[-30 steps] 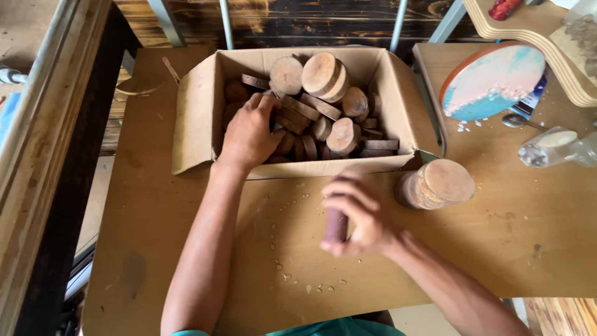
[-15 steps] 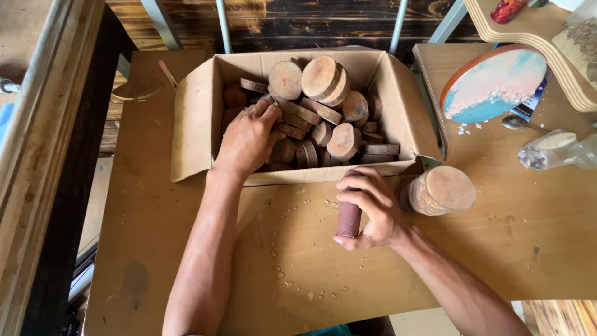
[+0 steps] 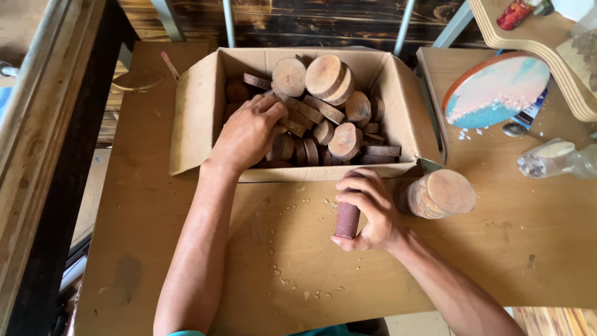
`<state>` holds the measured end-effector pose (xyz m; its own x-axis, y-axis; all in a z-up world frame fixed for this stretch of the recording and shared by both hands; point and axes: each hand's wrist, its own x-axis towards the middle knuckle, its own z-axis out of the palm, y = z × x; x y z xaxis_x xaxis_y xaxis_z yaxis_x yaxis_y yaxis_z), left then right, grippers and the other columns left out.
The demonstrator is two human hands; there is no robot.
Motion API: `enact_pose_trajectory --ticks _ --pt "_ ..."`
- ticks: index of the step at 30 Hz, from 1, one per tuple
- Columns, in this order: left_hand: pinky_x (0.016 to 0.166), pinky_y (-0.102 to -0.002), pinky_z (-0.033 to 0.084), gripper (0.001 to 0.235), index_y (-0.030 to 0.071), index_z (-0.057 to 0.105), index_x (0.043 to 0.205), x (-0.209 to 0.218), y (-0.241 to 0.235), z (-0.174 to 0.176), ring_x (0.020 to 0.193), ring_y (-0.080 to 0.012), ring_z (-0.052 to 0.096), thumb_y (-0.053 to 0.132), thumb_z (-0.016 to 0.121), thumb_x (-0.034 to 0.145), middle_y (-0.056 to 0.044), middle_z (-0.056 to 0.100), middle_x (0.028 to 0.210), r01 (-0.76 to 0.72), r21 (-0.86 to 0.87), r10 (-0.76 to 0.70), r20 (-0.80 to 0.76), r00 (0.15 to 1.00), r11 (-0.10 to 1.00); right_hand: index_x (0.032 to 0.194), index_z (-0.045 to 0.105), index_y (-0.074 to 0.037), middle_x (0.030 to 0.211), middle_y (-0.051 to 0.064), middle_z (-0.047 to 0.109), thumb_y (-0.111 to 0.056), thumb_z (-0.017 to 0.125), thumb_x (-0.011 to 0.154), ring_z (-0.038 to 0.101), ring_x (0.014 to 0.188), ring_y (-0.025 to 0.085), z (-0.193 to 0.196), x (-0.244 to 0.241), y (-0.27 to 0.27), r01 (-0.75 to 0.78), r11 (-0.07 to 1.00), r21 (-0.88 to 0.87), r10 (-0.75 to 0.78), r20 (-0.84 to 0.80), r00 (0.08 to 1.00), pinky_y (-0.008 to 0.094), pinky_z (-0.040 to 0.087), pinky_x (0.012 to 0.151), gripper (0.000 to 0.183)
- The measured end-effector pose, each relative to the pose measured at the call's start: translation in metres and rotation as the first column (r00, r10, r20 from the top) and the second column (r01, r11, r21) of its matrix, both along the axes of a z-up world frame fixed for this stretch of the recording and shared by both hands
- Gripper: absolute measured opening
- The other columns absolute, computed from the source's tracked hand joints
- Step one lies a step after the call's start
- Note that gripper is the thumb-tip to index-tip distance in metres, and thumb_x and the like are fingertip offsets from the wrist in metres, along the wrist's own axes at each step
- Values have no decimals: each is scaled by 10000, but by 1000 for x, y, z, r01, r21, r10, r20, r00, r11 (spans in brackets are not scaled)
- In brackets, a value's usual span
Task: The person sands the surface of several small wooden discs by hand using a piece of sandpaper.
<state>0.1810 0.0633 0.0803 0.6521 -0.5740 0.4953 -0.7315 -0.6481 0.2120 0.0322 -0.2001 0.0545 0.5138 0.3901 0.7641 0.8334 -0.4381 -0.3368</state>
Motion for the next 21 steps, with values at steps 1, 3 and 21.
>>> enact_pose_trajectory --ticks 1,3,21 --pt "833 -387 536 295 107 626 1059 -1 -1 3 966 -300 640 220 788 839 -79 631 1021 13 -27 -13 22 1000 1000 1024 686 -36 1079 170 683 -521 847 713 644 1022 452 0 1 0 -2 1000 -2 2 8 1000 572 534 867 599" --pt "826 -404 526 303 94 622 1063 -5 -4 7 957 -315 633 219 780 837 -88 629 1001 25 -55 -23 39 999 998 1028 687 -37 1086 168 683 -527 844 714 644 1029 450 0 -1 0 -5 1000 -6 5 10 1000 567 535 869 603" --pt "920 -406 488 290 87 597 1160 -69 -26 58 1108 -261 588 307 449 1042 -116 652 1174 -164 -656 -149 -394 907 737 1080 610 9 1156 210 636 -506 635 842 620 1102 366 1 -20 7 -18 995 98 33 -160 987 493 507 1006 568"
